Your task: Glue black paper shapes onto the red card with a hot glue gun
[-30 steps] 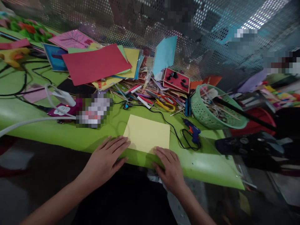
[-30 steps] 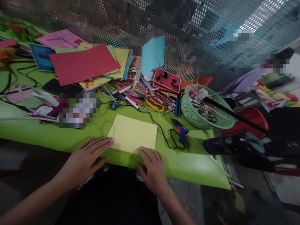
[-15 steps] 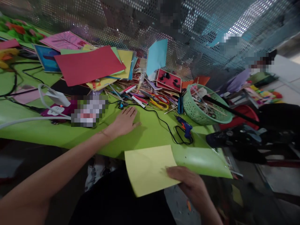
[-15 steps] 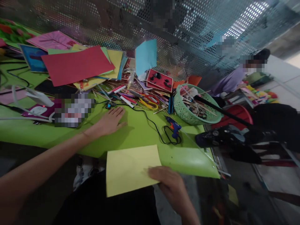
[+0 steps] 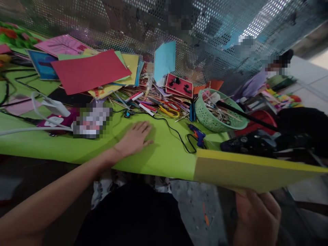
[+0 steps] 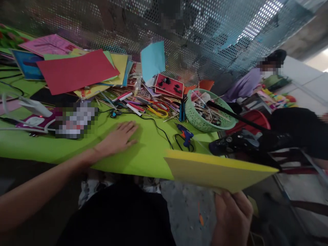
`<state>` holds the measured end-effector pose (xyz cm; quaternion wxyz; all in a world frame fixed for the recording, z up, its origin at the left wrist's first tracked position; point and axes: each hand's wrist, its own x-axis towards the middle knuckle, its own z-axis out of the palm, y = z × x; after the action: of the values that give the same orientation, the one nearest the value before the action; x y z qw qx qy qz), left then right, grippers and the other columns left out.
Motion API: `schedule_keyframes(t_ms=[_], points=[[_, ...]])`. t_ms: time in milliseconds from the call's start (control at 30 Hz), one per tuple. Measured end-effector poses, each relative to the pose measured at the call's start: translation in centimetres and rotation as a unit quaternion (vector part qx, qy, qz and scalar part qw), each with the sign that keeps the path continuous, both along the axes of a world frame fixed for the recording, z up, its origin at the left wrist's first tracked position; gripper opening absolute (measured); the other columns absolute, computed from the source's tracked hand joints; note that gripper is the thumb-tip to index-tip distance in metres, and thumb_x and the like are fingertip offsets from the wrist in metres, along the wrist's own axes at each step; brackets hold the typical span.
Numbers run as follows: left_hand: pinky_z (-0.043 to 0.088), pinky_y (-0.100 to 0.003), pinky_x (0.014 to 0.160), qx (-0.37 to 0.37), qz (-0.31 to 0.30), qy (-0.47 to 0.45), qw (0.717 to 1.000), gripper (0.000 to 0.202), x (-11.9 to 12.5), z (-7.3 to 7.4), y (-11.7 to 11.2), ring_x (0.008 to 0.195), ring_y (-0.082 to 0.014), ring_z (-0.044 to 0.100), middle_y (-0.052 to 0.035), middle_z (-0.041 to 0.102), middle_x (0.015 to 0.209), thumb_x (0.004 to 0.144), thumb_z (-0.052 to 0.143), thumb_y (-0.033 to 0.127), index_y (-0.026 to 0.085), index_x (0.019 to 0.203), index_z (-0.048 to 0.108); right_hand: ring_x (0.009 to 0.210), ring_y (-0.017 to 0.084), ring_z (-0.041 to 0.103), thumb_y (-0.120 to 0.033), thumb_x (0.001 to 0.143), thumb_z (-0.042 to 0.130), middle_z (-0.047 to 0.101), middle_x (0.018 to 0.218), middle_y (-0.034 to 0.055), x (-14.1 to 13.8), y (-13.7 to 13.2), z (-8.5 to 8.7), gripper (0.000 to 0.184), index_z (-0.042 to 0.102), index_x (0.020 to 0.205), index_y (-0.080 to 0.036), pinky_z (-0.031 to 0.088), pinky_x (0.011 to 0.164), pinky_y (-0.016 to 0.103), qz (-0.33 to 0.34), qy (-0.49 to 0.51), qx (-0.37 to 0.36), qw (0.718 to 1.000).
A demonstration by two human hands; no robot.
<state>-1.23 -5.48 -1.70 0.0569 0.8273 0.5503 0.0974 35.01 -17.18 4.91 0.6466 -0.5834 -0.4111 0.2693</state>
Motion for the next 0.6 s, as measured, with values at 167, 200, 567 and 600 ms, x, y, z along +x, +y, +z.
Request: schedule_keyframes(t_ms=[167, 200, 567, 600], points=[[0.019, -0.057, 0.121, -0.048, -0.147, -0.053, 0.987, 0.074, 5.0, -0.3, -4.9, 0.149, -0.0355, 0.027, -0.0183, 0.034, 0.160, 0.092, 0.047, 0.063, 0.017, 0.150, 0.042, 0.102, 0.023, 0.069, -0.019, 0.076, 0.069, 0.073, 0.110, 0.0046, 1.0, 2.7, 0.2, 0.030, 0.074, 0.106, -0.019, 0.057, 0.092, 0.043, 0.005, 0.042, 0.080, 0.996], [0.020, -0.055, 0.121, -0.065, -0.241, -0.088, 0.964, 0.070, 6.3, -0.1, -6.5, 0.149, -0.0320, 0.029, -0.0152, 0.038, 0.158, 0.091, 0.045, 0.065, 0.022, 0.147, 0.046, 0.101, 0.024, 0.069, -0.020, 0.076, 0.070, 0.073, 0.108, 0.0047, 1.0, 3.3, 0.0, 0.027, 0.074, 0.103, -0.018, 0.056, 0.092, 0.044, 0.015, 0.033, 0.098, 0.994], [0.054, -0.026, 0.090, -0.001, -0.218, -0.329, 0.919, 0.026, 0.7, 8.3, -11.9, 0.101, -0.0131, 0.069, -0.0014, 0.075, 0.114, 0.097, 0.052, 0.024, 0.024, 0.119, 0.065, 0.131, 0.022, 0.056, -0.016, 0.098, 0.044, 0.064, 0.137, 0.0008, -11.0, 9.9, -3.2, 0.043, 0.063, 0.132, -0.034, 0.043, 0.112, 0.047, 0.362, -0.486, 0.129, 0.785], [0.054, -0.026, 0.091, 0.020, -0.182, -0.331, 0.926, 0.027, -0.5, 8.2, -12.0, 0.103, -0.0128, 0.068, -0.0015, 0.075, 0.114, 0.096, 0.052, 0.023, 0.025, 0.121, 0.064, 0.136, 0.022, 0.051, -0.014, 0.097, 0.043, 0.060, 0.142, -0.0005, -12.1, 10.3, -3.6, 0.047, 0.060, 0.135, -0.036, 0.040, 0.114, 0.048, 0.393, -0.526, 0.123, 0.744]])
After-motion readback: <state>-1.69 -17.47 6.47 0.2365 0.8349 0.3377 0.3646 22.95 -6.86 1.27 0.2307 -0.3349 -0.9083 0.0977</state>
